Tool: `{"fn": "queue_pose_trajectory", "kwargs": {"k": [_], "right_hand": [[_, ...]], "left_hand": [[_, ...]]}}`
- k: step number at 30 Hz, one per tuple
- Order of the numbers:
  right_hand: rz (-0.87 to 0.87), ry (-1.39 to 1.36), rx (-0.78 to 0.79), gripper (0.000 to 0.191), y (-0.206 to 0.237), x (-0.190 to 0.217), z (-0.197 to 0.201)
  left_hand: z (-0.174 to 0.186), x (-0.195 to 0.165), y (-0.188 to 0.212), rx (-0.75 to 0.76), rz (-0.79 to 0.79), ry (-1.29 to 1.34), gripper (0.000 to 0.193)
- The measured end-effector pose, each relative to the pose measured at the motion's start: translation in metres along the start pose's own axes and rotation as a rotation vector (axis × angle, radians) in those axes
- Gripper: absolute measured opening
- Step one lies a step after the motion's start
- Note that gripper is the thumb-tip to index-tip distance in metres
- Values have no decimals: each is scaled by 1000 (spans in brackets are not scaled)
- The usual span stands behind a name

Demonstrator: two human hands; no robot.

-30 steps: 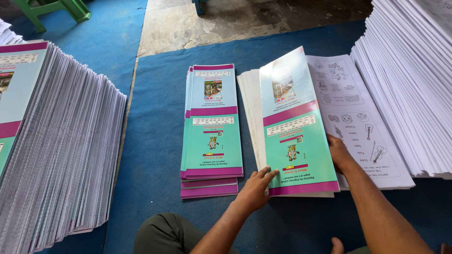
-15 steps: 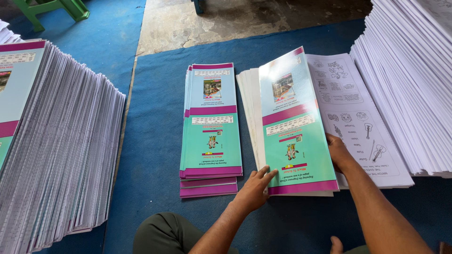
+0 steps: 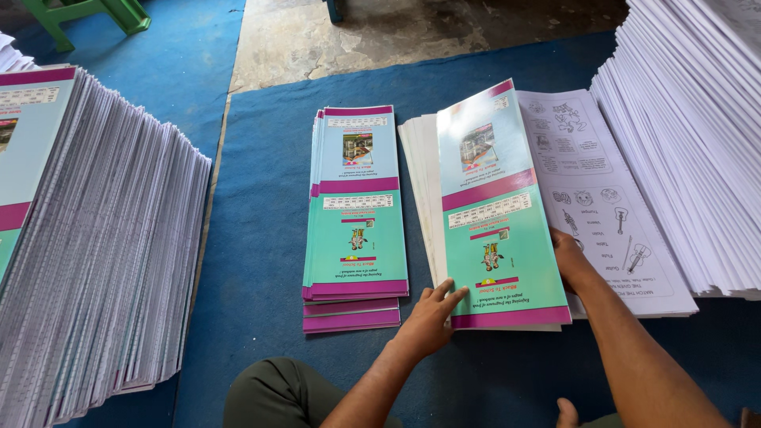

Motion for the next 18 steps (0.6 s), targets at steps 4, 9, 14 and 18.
{"fn": "queue_pose_trajectory", "kwargs": {"k": [4,9,14,18], "right_hand": [[30,-20,30,49,0,-3,-2],[-8,-158,23,53,4,-6,-8],[-130,-170,15,66,8,-8,-25],[-208,-87,97,74,12,-12,-38]], "left_hand": [[-4,5,-11,-32,24,90,71],[-11,25,-40,-72,298,559,34],[-10,50,-49,-191,520,753,58],[-16,65,-54,-96,585,1022,50]]}}
Point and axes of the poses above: each hand's wrist, its own y-axis away from the middle knuckle, its own z-axis out of the back of the hand, x = y × z, the point moved 7 cm from there along -y, towards the middle knuckle, and after that the axes turned 14 degrees about z, right-handed, at the moved point
